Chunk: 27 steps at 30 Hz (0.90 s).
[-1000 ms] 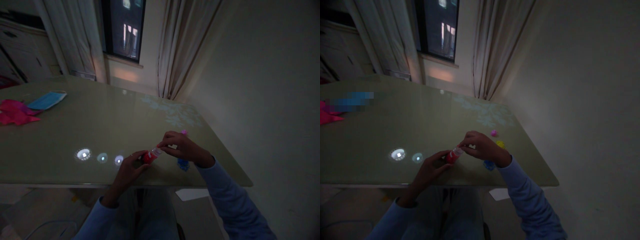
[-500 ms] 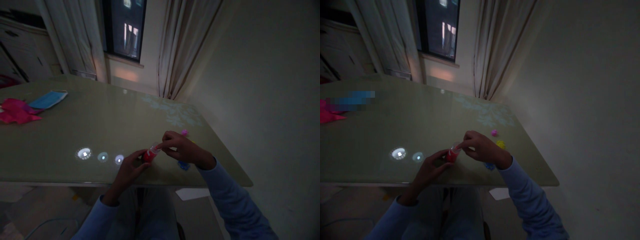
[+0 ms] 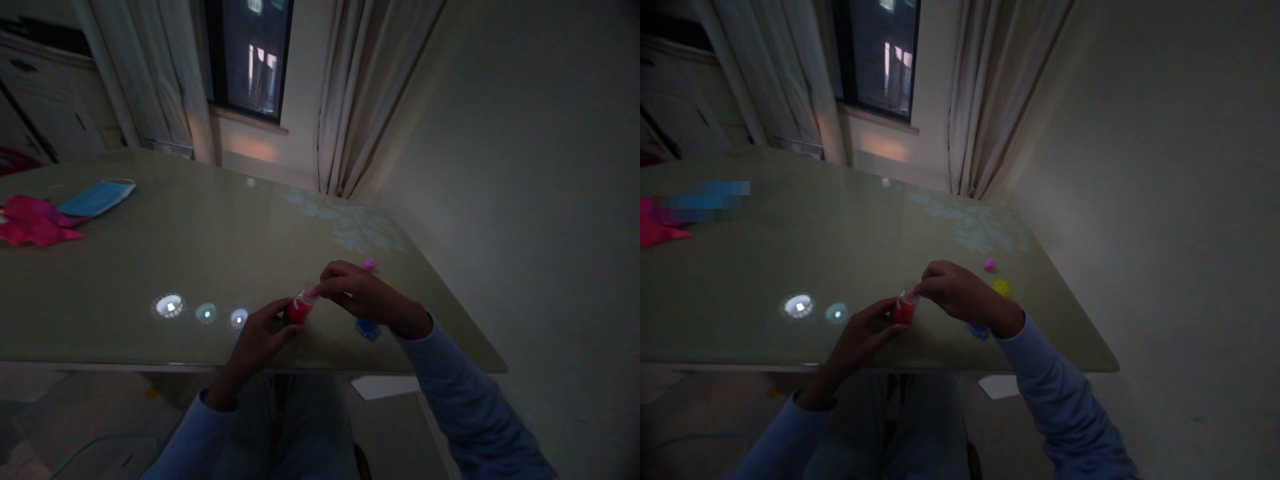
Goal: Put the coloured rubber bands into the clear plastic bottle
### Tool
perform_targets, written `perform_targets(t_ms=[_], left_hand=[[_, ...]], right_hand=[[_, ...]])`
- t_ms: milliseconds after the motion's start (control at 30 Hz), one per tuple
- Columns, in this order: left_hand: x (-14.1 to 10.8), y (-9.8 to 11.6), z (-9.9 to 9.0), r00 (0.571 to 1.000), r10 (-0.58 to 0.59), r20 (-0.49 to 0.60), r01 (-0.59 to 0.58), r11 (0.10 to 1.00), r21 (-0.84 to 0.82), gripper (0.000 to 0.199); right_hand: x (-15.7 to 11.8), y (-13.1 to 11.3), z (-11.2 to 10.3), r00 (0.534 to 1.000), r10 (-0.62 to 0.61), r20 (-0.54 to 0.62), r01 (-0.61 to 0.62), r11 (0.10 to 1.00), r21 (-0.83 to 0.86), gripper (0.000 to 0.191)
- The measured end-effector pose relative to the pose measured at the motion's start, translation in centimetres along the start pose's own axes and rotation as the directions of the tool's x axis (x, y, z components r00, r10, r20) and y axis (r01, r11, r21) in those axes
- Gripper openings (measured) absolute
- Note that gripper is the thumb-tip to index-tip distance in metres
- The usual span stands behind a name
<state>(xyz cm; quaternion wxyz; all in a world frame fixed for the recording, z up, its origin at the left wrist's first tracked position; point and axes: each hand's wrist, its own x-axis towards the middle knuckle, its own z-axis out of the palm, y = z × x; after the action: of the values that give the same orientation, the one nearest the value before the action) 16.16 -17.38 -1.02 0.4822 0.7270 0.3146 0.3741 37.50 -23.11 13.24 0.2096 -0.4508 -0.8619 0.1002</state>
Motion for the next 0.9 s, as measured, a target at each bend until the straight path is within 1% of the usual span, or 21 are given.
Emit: perform_targets(t_ms=[233, 467, 733, 900], left_hand=[[-0.08, -0.23, 0.11, 1.0, 0.021, 0.008, -0.021, 1.0, -0.006, 0.045], [-0.03, -0.34, 0.1, 0.999, 0.015, 0.039, -0.015, 1.0, 0.001, 0.046], [0.03, 0.21, 0.03, 0.999, 0.007, 0.041, -0.007, 1.0, 0.001, 0.044], [-0.04, -0.07, 0.04, 0.999, -0.002, 0.042, 0.002, 1.0, 0.006, 0.045]], right_hand=[[-0.02, 0.13, -0.11, 1.0, -0.024, -0.012, 0.024, 1.0, -0.018, 0.014], [0.24, -0.02, -0.49, 1.0, -0.016, 0.01, 0.016, 1.0, -0.013, 0.012], [0.2, -0.12, -0.34, 1.0, 0.001, -0.025, -0.001, 1.0, 0.0, 0.01], [0.03, -0.01, -0.31, 1.0, 0.012, -0.018, -0.012, 1.0, 0.006, 0.01]])
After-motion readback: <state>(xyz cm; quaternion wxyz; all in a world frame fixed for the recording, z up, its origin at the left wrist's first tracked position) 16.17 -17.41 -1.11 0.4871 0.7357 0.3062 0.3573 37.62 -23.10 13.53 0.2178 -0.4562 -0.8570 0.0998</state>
